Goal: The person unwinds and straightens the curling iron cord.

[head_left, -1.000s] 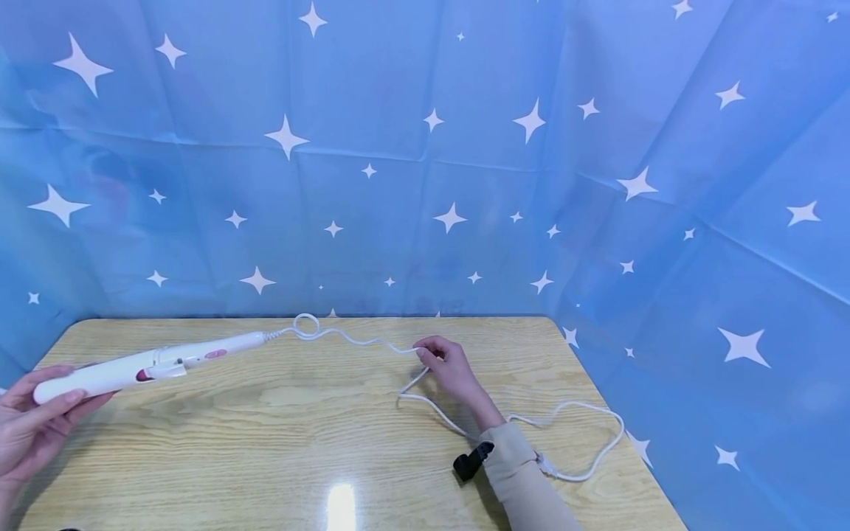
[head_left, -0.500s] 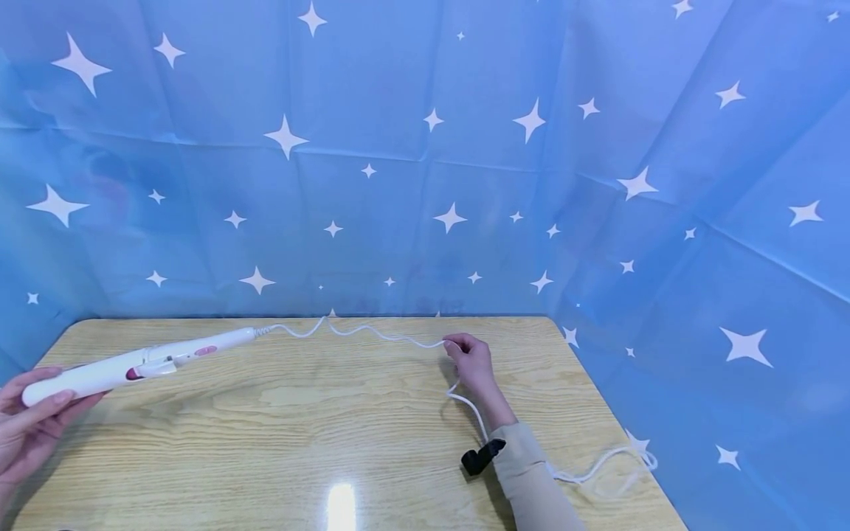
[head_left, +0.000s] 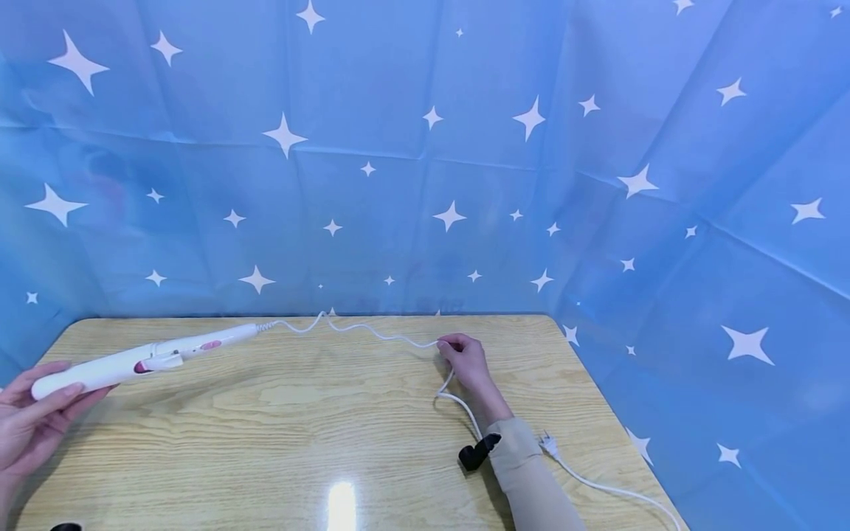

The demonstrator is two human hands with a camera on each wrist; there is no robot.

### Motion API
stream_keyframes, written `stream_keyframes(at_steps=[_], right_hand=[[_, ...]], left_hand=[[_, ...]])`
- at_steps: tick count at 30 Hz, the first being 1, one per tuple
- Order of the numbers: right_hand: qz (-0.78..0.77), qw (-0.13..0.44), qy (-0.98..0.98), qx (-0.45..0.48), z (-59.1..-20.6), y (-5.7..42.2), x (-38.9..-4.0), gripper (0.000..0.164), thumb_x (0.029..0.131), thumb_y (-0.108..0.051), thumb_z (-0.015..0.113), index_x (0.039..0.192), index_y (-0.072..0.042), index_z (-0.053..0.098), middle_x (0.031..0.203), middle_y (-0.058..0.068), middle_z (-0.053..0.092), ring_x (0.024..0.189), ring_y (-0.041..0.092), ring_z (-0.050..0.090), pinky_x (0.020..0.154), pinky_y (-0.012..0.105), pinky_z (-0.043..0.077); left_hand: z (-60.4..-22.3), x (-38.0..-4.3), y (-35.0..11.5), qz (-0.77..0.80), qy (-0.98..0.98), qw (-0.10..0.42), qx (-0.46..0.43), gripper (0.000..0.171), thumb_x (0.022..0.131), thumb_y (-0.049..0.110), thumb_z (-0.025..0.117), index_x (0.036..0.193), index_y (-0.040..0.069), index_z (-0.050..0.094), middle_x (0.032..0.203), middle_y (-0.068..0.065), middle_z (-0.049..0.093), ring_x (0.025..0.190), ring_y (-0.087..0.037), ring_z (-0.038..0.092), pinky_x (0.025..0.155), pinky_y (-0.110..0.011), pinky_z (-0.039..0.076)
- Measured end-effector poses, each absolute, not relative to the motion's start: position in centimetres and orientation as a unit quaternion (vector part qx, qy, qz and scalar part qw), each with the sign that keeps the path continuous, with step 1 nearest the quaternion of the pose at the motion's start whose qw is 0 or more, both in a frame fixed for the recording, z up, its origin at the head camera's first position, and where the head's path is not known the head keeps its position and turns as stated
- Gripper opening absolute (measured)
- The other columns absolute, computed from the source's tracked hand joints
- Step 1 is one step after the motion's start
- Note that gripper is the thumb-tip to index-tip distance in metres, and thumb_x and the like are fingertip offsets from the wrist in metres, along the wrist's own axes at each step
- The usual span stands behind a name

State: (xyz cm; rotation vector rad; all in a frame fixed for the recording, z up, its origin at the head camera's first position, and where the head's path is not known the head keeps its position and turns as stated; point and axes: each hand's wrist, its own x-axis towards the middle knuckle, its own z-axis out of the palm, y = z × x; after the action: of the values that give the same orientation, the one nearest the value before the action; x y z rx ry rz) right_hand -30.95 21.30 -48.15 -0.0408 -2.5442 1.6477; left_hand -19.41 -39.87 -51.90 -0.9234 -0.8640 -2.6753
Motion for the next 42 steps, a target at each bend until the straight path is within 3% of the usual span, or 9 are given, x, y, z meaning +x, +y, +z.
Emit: stream_keyframes(at_steps=[12,20,23,27,31,36,42], right_hand=[[0.522,0.064,-0.85,0.004,-47.6,20.8,-31.1,0.019,0.1,-0.01,0.066,0.112,0.003,0.073,0.095,0.009,0.07,0.086,0.023,0.063,0.068,0.023,0.054],[0.494,0.118,-0.854,0.112,-45.1,18.3,-30.3,0.019,0.099,-0.004,0.065,0.114,0.007,0.07,0.105,0.017,0.072,0.098,0.032,0.066,0.086,0.038,0.059],[0.487,0.102,-0.853,0.157,-44.5,16.6,-29.9,0.022,0.1,-0.004,0.064,0.119,0.007,0.068,0.11,0.02,0.071,0.102,0.033,0.066,0.091,0.043,0.059],[0.443,0.039,-0.871,0.21,-44.7,14.8,-29.6,0.031,0.104,-0.012,0.061,0.133,0.001,0.064,0.126,0.017,0.068,0.116,0.031,0.063,0.1,0.046,0.056],[0.396,0.006,-0.884,0.249,-45.3,13.8,-29.5,0.032,0.107,-0.015,0.058,0.135,-0.002,0.063,0.123,0.011,0.07,0.112,0.025,0.065,0.09,0.037,0.059],[0.398,0.02,-0.882,0.25,-45.9,13.9,-29.6,0.02,0.105,-0.013,0.061,0.117,-0.003,0.074,0.102,0.004,0.073,0.085,0.017,0.064,0.07,0.028,0.057],[0.422,0.025,-0.884,0.199,-46.2,15.5,-30.0,0.019,0.104,-0.021,0.064,0.112,-0.01,0.077,0.1,-0.001,0.07,0.082,0.014,0.058,0.069,0.031,0.053]], left_hand=[[-52.4,-19.4,-40.1,-0.908,-0.317,0.098,-0.256,0.047,0.096,-0.031,0.026,0.135,-0.019,0.051,0.131,-0.023,0.054,0.12,-0.036,0.064,0.094,-0.051,0.056],[-52.2,-19.4,-40.1,-0.911,-0.295,0.065,-0.282,0.049,0.097,-0.031,0.022,0.136,-0.019,0.049,0.133,-0.026,0.052,0.121,-0.041,0.062,0.098,-0.052,0.053],[-52.1,-19.4,-40.0,-0.905,-0.316,0.068,-0.275,0.05,0.097,-0.031,0.024,0.136,-0.018,0.051,0.132,-0.023,0.054,0.121,-0.037,0.063,0.097,-0.051,0.055],[-52.1,-19.4,-39.6,-0.903,-0.331,0.062,-0.267,0.052,0.096,-0.032,0.024,0.137,-0.017,0.052,0.133,-0.018,0.052,0.123,-0.032,0.062,0.096,-0.05,0.056],[-52.1,-19.4,-39.3,-0.905,-0.331,0.047,-0.262,0.054,0.096,-0.032,0.023,0.138,-0.015,0.052,0.135,-0.017,0.051,0.122,-0.032,0.061,0.097,-0.049,0.056],[-52.1,-19.6,-39.5,-0.903,-0.355,0.05,-0.238,0.054,0.097,-0.031,0.025,0.139,-0.012,0.054,0.135,-0.014,0.051,0.119,-0.03,0.063,0.096,-0.047,0.056],[-52.4,-19.5,-40.2,-0.922,-0.331,0.057,-0.192,0.054,0.096,-0.031,0.029,0.138,-0.011,0.056,0.133,-0.01,0.051,0.114,-0.031,0.067,0.091,-0.049,0.059]])
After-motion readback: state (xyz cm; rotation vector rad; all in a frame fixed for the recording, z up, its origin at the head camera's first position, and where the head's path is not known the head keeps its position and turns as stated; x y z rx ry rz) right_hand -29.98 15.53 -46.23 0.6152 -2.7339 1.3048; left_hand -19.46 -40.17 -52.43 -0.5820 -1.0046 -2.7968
